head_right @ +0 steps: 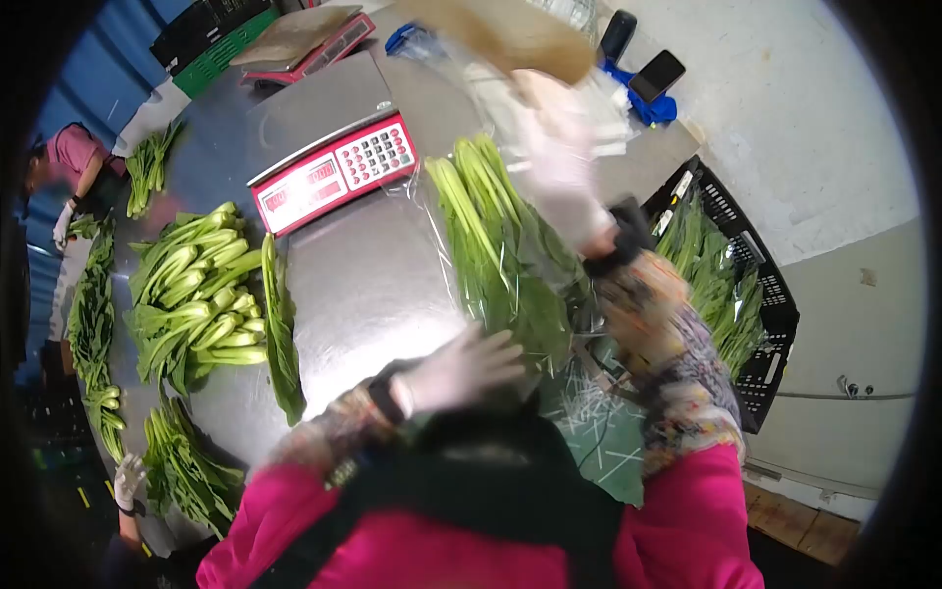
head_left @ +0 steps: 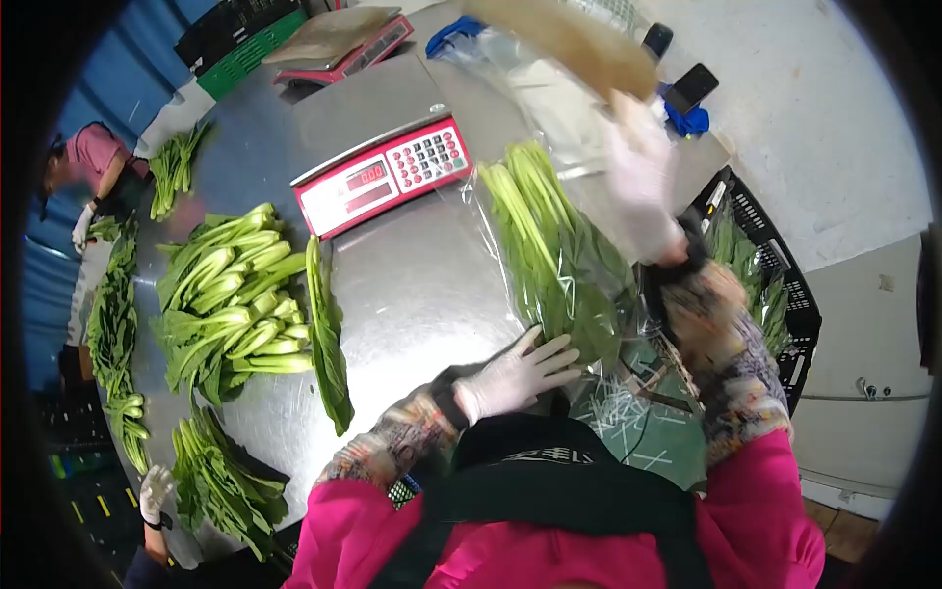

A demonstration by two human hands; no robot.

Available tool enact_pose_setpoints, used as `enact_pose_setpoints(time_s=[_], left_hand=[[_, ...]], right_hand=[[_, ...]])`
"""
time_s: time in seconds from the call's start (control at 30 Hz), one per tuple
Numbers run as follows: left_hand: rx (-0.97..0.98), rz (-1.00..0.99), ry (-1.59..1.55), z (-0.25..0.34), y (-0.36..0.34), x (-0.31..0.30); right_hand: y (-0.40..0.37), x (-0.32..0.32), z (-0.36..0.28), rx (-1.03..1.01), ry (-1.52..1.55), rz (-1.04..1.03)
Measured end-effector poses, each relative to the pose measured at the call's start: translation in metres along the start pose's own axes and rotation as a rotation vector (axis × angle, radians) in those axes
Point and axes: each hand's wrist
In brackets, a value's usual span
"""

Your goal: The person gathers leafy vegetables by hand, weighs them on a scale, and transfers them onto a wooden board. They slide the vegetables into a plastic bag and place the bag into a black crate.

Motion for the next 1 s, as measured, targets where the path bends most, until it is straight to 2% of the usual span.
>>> enact_pose_setpoints(time_s=[0.03,0.07,0.1,0.13,0.17,0.23,0.3,0.37,0.4,0.43,0.5,0.57,0.6,0.63,0.67,0.77,0.87,0.9,1.0], left_hand=[[-0.05,0.07,-0.12,0.015,-0.01,-0.005],[-0.212,0.213,-0.436,0.028,-0.019,0.013],[-0.384,0.355,-0.756,0.043,-0.025,0.032],[-0.592,0.582,-0.615,0.062,-0.027,0.032],[-0.785,0.672,-0.911,0.072,-0.023,0.048],[-1.032,0.456,-1.184,0.079,-0.01,0.044],[-1.018,0.369,-1.17,0.085,0.011,0.034],[-0.986,0.317,-1.528,0.084,0.03,0.049],[-0.962,0.416,-1.639,0.087,0.036,0.058],[-0.948,0.373,-1.757,0.087,0.038,0.063],[-0.872,0.409,-1.779,0.093,0.039,0.071],[-0.899,0.419,-1.775,0.101,0.042,0.061],[-0.947,0.492,-1.85,0.106,0.043,0.058],[-0.993,0.565,-1.921,0.11,0.044,0.056],[-0.941,0.563,-2.019,0.112,0.045,0.063],[-0.96,0.445,-1.908,0.115,0.049,0.094],[-0.963,0.521,-1.942,0.123,0.057,0.083],[-0.946,0.577,-1.962,0.124,0.058,0.08],[-0.988,0.514,-1.911,0.122,0.053,0.078]], right_hand=[[0.006,0.031,0.01,0.066,-0.204,-0.099],[0.008,0.065,0.026,0.251,0.053,-0.27],[0.018,0.082,0.024,0.339,0.005,-0.596],[0.016,0.103,0.028,0.222,0.011,-0.706],[0.009,0.12,0.031,0.105,0.021,-0.811],[-0.002,0.134,0.02,0.067,-0.151,-0.902],[-0.015,0.103,-0.007,0.137,0.081,-0.927],[-0.045,0.058,-0.022,0.154,0.232,-0.882],[-0.06,0.033,-0.025,0.179,0.325,-0.885],[-0.077,0.005,-0.026,0.223,0.432,-0.909],[-0.117,-0.042,-0.028,0.371,0.422,-0.878],[-0.149,-0.085,-0.033,0.487,0.41,-0.903],[-0.164,-0.102,-0.036,0.528,0.403,-0.905],[-0.173,-0.117,-0.041,0.623,0.364,-0.987],[-0.197,-0.123,-0.038,0.789,0.507,-0.931],[-0.234,-0.132,-0.044,0.72,0.476,-0.93],[-0.264,-0.118,-0.045,0.284,0.239,-1.011],[-0.269,-0.11,-0.046,0.059,0.213,-0.934],[-0.288,-0.096,-0.041,-0.058,0.084,-0.958]])
Point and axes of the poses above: each hand's wrist, its own y-axis towards the middle knuckle, its own x-axis out of the palm, z = x × y, and after that the axes turned 9 degrees about -z, right-handed
